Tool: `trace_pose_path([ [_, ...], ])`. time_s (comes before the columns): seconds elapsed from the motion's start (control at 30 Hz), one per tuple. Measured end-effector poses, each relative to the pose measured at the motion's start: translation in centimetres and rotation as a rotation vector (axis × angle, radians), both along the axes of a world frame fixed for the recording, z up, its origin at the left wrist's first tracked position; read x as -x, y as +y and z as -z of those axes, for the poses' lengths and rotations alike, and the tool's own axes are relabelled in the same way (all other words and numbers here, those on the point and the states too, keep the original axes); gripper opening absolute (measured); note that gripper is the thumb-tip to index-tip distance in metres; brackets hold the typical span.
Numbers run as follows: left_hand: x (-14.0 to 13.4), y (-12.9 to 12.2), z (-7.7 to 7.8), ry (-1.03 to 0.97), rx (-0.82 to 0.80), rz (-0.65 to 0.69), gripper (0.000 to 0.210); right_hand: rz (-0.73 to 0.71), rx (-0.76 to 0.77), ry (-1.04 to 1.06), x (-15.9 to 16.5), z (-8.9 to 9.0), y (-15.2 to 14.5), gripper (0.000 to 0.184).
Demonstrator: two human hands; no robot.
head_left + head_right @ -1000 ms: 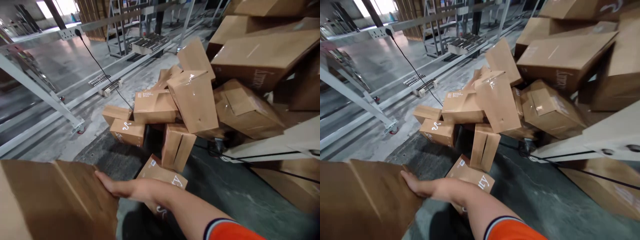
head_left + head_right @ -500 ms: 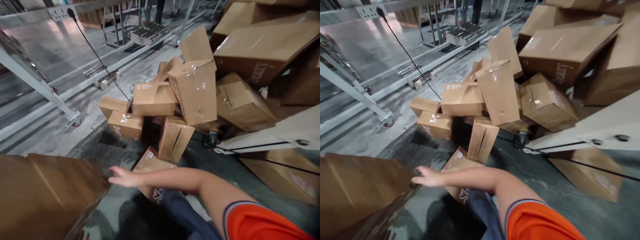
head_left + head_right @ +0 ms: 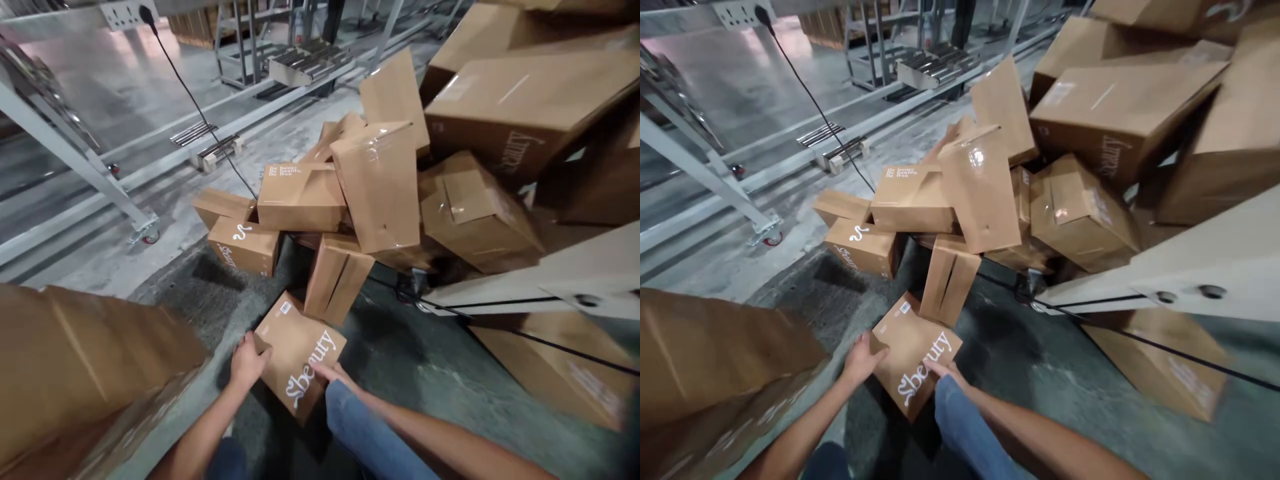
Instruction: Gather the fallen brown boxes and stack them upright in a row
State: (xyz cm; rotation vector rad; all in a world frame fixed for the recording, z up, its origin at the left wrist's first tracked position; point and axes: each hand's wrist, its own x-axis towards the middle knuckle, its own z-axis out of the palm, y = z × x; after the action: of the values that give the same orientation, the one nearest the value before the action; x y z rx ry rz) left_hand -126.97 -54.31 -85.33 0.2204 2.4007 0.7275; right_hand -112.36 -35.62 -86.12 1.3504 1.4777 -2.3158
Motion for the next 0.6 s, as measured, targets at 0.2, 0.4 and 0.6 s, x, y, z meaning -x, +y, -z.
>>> trace_pose_path([
  [0.2, -5.7, -6.0, -1.3, 0.006, -0.102, -0.353, 0.067, -0.032, 0.17, 0.078, 0.8, -1.6, -3.1, 0.091],
  [0.4, -6.0, -8.3, -2.3, 0.113, -0.276, -0.701, 0.081, -0.288, -0.044, 0.214, 6.1, -1.6, -5.2, 0.102],
  [0.6, -4.6, -5.7, -0.5, 0.232, -0.371, -0.76, 0.081, -0.61, -0.598, 0.333, 16.6, -1.8, -4.1, 0.093],
])
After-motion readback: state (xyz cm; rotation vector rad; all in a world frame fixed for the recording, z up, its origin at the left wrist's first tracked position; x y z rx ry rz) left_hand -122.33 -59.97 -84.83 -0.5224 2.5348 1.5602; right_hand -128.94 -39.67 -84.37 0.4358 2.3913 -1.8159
